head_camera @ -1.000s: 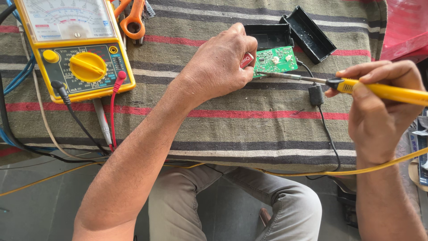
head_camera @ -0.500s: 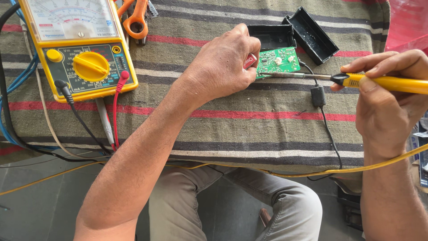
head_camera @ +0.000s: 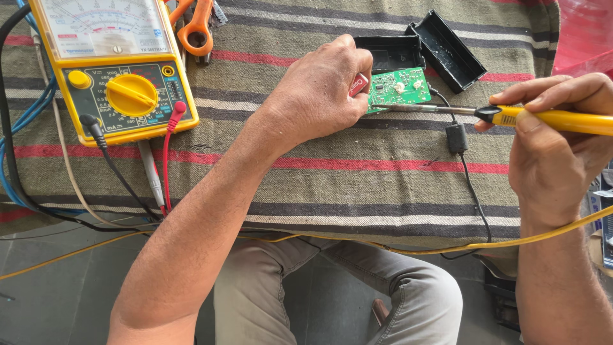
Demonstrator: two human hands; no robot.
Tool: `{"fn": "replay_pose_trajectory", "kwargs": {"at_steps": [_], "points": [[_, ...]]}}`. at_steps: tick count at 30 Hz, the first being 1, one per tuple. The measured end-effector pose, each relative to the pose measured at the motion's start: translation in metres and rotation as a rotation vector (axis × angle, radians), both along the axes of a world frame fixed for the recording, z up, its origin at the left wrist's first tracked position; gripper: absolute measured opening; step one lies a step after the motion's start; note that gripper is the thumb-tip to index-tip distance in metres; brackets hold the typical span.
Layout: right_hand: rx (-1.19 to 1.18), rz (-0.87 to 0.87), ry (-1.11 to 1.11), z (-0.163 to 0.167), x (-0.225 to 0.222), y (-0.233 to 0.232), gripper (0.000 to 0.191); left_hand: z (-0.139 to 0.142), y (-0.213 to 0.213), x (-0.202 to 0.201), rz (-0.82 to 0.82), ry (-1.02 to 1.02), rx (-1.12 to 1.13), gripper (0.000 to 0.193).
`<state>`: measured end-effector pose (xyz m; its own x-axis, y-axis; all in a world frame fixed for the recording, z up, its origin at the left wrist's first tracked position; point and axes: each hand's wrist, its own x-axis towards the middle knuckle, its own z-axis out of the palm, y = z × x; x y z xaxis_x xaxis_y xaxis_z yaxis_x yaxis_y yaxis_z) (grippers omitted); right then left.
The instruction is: The person holds a green circuit board on a cloth-covered bench and solders its components with a yellow soldering iron, repositioning the board and touching the iron to different solder points. At the end they place the board into a black plastic housing with a battery and press the parts together.
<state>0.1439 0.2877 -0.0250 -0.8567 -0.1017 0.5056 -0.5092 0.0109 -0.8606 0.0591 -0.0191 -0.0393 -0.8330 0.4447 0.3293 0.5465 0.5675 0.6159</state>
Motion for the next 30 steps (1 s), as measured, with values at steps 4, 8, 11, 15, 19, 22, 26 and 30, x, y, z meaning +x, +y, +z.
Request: {"fn": "replay_pose_trajectory", "kwargs": {"at_steps": [4,8,11,15,19,22,26,30], "points": [[0.018,0.009,-0.004,0.003,-0.002,0.000,0.012,0.000,0.001,-0.001,0.008,0.018,-0.004,0.014],[0.011,0.056,-0.045,0.010,-0.008,0.002,0.011,-0.001,0.001,-0.002,0.014,0.021,-0.014,0.015],[0.026,0.104,-0.064,0.018,-0.015,0.004,0.017,-0.002,0.002,-0.002,0.015,0.015,-0.017,0.014],[0.167,0.076,-0.058,0.025,-0.031,0.006,0.023,-0.002,0.001,-0.002,0.019,0.023,-0.023,0.015],[0.258,0.038,-0.085,0.026,-0.036,0.007,0.014,-0.002,0.001,-0.002,0.010,0.030,-0.005,0.015],[0.219,0.046,-0.067,0.026,-0.037,0.006,0.027,-0.002,0.001,-0.002,0.013,0.022,-0.011,0.016],[0.237,0.051,-0.057,0.027,-0.038,0.004,0.017,-0.002,0.001,-0.002,0.018,0.020,-0.011,0.016],[0.256,0.049,-0.060,0.027,-0.038,0.007,0.013,-0.002,0.001,-0.003,0.014,0.035,-0.013,0.018]]}}
